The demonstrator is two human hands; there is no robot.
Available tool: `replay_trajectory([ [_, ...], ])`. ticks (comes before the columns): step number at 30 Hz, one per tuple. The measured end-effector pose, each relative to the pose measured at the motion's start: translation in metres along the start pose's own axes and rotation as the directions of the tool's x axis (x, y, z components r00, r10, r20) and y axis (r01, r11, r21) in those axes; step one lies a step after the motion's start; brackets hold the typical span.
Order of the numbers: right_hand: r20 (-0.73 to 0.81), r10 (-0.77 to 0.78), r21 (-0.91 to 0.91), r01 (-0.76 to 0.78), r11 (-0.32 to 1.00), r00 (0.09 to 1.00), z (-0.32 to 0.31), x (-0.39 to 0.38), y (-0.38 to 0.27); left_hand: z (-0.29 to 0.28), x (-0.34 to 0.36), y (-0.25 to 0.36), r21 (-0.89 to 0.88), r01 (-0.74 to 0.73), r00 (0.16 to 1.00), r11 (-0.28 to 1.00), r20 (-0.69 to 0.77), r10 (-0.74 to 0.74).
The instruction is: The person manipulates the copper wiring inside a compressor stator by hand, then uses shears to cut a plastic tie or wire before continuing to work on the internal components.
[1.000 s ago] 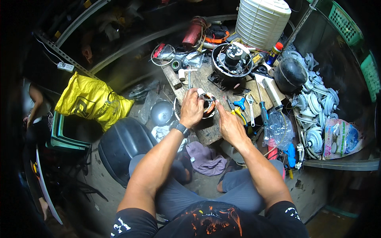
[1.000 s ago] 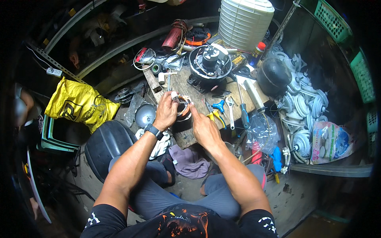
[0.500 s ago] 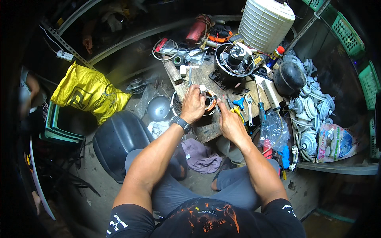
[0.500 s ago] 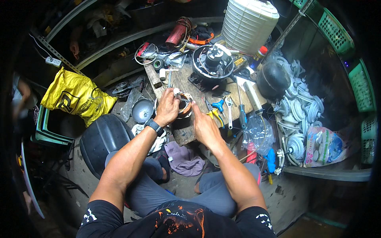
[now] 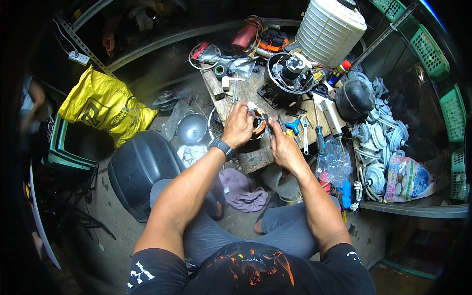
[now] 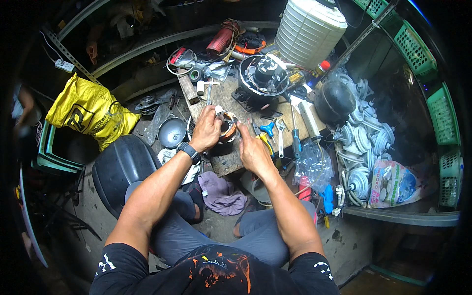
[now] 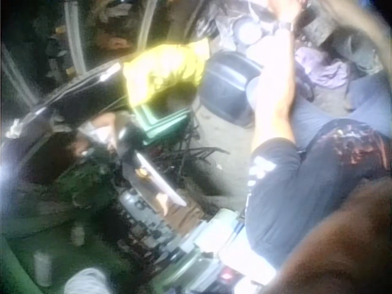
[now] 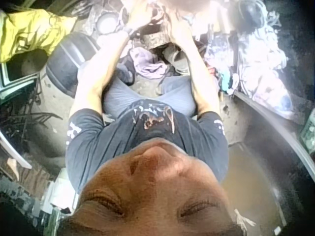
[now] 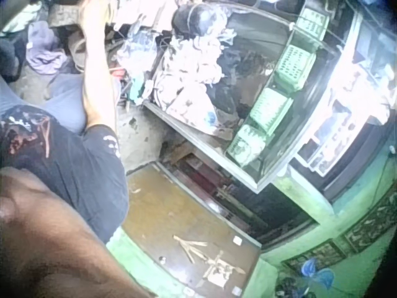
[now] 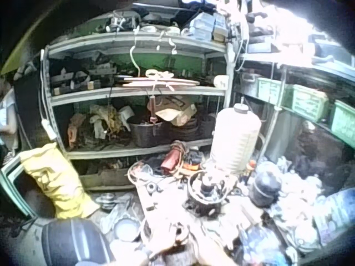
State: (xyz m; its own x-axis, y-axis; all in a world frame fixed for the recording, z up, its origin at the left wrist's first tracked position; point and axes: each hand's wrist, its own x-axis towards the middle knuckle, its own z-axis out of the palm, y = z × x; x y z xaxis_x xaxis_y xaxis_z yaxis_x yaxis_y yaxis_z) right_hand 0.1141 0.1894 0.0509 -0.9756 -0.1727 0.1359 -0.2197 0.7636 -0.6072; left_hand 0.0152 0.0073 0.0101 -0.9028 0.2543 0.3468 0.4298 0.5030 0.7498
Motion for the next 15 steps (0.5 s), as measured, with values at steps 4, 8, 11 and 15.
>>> replay_trajectory([
  [4, 0.063, 0.039, -0.012, -0.038, 0.999, 0.997, -0.005, 0.002, -0.008, 0.001, 0.002, -0.003, 0.018, 0.017, 1.000, 1.000, -0.018, -0.017],
  [8, 0.007, 0.019, -0.004, -0.019, 1.000, 1.000, -0.002, -0.001, -0.004, 0.000, 0.001, -0.001, -0.001, 0.011, 1.000, 1.000, 0.006, -0.011],
  [11, 0.085, 0.081, -0.005, -0.081, 0.997, 0.993, -0.008, -0.001, -0.009, 0.001, 0.001, 0.000, -0.013, 0.026, 1.000, 1.000, 0.009, -0.026],
  [15, 0.056, 0.064, -0.019, -0.063, 0.998, 0.996, -0.001, 0.004, -0.007, -0.002, 0.000, -0.003, -0.053, 0.037, 0.999, 0.998, 0.016, -0.036],
])
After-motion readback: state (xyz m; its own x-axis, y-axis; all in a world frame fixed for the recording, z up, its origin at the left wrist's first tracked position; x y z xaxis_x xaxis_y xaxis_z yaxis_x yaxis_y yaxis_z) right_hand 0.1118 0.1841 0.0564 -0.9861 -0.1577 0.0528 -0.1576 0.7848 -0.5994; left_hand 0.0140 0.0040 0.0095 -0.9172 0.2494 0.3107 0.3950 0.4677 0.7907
